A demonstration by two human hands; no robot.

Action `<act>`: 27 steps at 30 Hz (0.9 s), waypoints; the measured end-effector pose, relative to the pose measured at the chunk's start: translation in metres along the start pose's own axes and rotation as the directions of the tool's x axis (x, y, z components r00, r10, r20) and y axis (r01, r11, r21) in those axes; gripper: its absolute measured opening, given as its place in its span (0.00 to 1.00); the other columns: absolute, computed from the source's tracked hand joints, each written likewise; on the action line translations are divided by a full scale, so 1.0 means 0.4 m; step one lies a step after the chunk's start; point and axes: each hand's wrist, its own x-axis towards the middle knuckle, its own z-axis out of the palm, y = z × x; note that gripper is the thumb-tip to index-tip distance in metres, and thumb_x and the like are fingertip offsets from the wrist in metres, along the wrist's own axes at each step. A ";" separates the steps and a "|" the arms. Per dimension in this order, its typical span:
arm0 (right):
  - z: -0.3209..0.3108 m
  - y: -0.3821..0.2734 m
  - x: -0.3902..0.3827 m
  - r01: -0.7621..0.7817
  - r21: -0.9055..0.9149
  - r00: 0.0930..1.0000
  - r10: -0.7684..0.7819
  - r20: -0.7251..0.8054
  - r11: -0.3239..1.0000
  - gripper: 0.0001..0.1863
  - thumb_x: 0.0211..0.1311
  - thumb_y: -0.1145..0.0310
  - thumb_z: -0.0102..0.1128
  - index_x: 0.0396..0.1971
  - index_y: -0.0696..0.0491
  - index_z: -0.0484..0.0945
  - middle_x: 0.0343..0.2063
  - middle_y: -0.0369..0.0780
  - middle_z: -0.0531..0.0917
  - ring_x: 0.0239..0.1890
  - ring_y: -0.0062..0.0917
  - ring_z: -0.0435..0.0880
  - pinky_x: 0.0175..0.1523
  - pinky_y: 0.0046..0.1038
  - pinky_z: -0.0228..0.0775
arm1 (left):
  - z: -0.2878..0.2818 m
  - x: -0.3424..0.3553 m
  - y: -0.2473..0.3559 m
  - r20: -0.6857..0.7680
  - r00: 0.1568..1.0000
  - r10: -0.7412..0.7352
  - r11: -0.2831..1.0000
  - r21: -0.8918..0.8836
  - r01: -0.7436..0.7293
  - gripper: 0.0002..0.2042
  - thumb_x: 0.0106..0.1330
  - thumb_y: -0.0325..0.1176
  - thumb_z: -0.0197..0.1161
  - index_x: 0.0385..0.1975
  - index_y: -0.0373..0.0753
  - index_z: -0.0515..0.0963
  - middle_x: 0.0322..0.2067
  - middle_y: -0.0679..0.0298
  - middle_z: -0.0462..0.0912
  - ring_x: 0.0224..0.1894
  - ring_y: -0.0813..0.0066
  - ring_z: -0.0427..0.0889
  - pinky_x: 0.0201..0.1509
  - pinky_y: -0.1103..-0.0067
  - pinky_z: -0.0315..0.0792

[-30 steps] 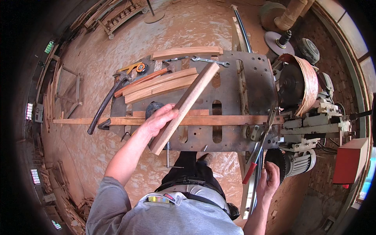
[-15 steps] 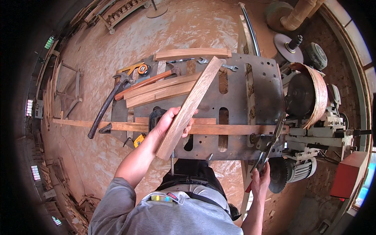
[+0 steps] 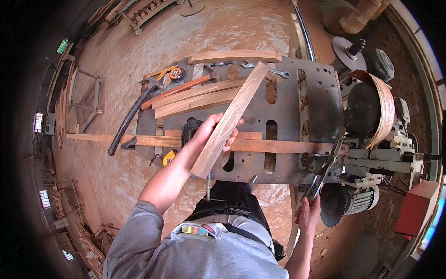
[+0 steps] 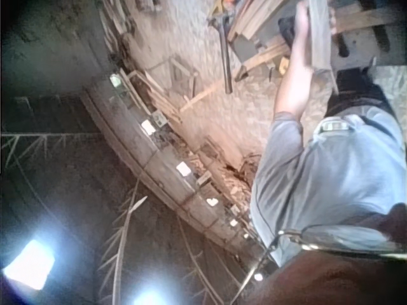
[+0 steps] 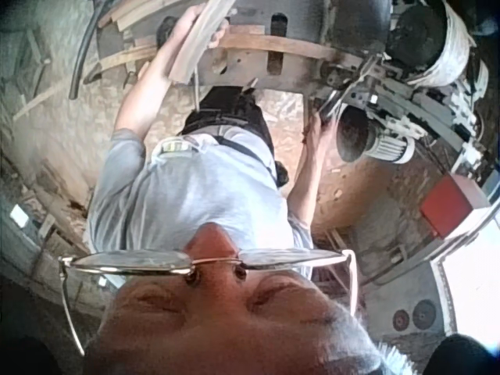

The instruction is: The person shapes wood pieces using a workshop machine. They secure wood to a metal bench using a C-clamp and a hammer, measure it with a tape measure, and mark it with a pencil. They then use a hand-held shaping tool to carve wood held against a rotating machine head.

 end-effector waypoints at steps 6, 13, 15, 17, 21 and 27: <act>-0.028 0.066 -0.019 0.350 -0.328 0.900 -0.412 -0.142 0.878 0.27 0.70 0.74 0.57 0.67 0.56 0.65 0.40 0.37 0.80 0.36 0.19 0.80 0.43 0.22 0.76 | 0.044 -0.010 -0.010 -0.096 0.995 0.019 0.998 0.058 -0.014 0.27 0.72 0.52 0.45 0.57 0.37 0.75 0.30 0.62 0.84 0.23 0.73 0.81 0.22 0.75 0.76; 0.042 -0.124 -0.115 0.437 -0.005 0.893 -0.432 0.128 0.900 0.30 0.66 0.82 0.57 0.69 0.59 0.65 0.54 0.43 0.80 0.53 0.26 0.81 0.61 0.28 0.73 | 0.120 -0.039 -0.058 -0.112 0.988 0.107 0.990 0.105 -0.096 0.28 0.69 0.53 0.46 0.60 0.40 0.73 0.32 0.62 0.82 0.24 0.74 0.80 0.24 0.75 0.76; 0.107 -0.151 -0.124 0.380 0.044 0.881 -0.376 0.287 0.924 0.29 0.63 0.75 0.66 0.64 0.61 0.70 0.49 0.45 0.84 0.48 0.27 0.85 0.55 0.29 0.78 | 0.133 -0.034 -0.074 -0.053 0.991 0.126 0.989 0.090 -0.121 0.30 0.69 0.53 0.46 0.64 0.40 0.70 0.32 0.61 0.81 0.26 0.72 0.81 0.26 0.74 0.76; 0.168 -0.191 -0.145 0.366 -0.016 0.824 -0.316 0.469 0.930 0.33 0.65 0.69 0.67 0.67 0.63 0.65 0.51 0.48 0.83 0.47 0.29 0.85 0.53 0.30 0.79 | 0.166 -0.033 -0.084 -0.049 0.989 0.140 0.988 0.068 -0.136 0.31 0.69 0.53 0.46 0.66 0.40 0.69 0.32 0.61 0.81 0.26 0.70 0.81 0.25 0.73 0.76; 0.256 -0.181 -0.153 0.322 -0.009 0.690 -0.228 0.687 0.947 0.41 0.65 0.63 0.69 0.70 0.66 0.58 0.52 0.54 0.81 0.46 0.32 0.85 0.51 0.31 0.80 | 0.189 -0.022 -0.127 -0.059 0.972 0.227 0.969 0.116 -0.219 0.34 0.69 0.55 0.47 0.68 0.38 0.66 0.35 0.60 0.82 0.29 0.70 0.82 0.30 0.73 0.78; 0.288 -0.173 -0.131 0.425 -0.102 0.709 -0.261 0.655 0.899 0.56 0.61 0.58 0.73 0.73 0.69 0.43 0.52 0.56 0.79 0.50 0.34 0.84 0.54 0.32 0.79 | 0.260 -0.015 -0.164 -0.058 0.881 0.469 0.882 0.086 -0.464 0.21 0.70 0.39 0.65 0.55 0.35 0.70 0.43 0.58 0.82 0.37 0.67 0.84 0.41 0.73 0.81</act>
